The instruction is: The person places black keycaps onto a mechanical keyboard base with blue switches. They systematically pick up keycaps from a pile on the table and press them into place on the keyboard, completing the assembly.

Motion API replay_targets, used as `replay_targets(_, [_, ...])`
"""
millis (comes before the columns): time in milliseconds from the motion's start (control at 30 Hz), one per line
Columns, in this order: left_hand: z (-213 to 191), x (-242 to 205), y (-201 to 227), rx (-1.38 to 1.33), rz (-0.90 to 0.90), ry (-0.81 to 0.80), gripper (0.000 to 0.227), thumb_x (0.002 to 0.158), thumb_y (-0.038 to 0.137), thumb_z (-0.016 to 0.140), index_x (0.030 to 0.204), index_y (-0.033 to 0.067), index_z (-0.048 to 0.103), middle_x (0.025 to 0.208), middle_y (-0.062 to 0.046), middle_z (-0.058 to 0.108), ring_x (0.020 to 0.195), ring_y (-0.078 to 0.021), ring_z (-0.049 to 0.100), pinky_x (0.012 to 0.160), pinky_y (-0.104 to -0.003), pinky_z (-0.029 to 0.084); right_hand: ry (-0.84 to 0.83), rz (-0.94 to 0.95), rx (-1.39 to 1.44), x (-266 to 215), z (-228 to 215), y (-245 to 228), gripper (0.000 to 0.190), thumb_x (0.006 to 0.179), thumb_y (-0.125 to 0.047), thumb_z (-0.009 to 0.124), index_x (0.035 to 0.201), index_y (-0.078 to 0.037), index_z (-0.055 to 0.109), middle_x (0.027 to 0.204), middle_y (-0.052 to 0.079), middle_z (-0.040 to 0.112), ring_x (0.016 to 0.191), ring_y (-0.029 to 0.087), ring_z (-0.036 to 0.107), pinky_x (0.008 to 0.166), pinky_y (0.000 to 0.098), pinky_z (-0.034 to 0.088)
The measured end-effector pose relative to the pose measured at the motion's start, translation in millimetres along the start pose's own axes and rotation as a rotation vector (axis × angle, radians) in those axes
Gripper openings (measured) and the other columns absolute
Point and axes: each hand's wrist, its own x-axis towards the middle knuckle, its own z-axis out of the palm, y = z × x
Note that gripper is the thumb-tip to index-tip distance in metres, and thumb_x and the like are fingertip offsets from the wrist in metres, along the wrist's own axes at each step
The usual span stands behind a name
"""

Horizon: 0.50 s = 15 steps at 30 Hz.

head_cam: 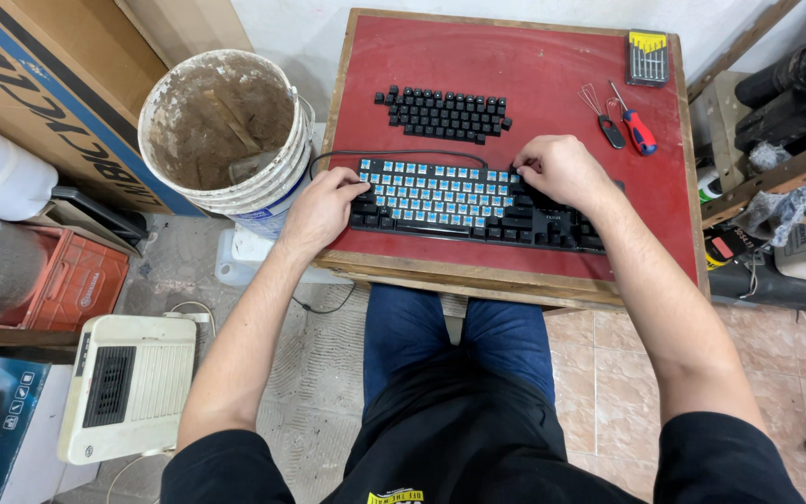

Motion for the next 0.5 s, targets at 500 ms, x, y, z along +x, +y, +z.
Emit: replay_targets(500, [76, 97, -87, 0.065, -0.176, -0.019, 0.032, 0.103, 0.011, 0.065, 0.128, 0.02, 0.082, 0.112, -0.003, 0.072, 0.107, -0.0294, 0.079, 0.094, -0.041, 0.066, -0.019, -0.049, -0.13, -7, 25, 22, 0.017, 0.101, -0.007, 0.076, 0.113, -0.01, 0.087, 0.117, 0.008, 0.085, 0.113, 0.031, 0.082, 0.091, 0.0423, 0.069])
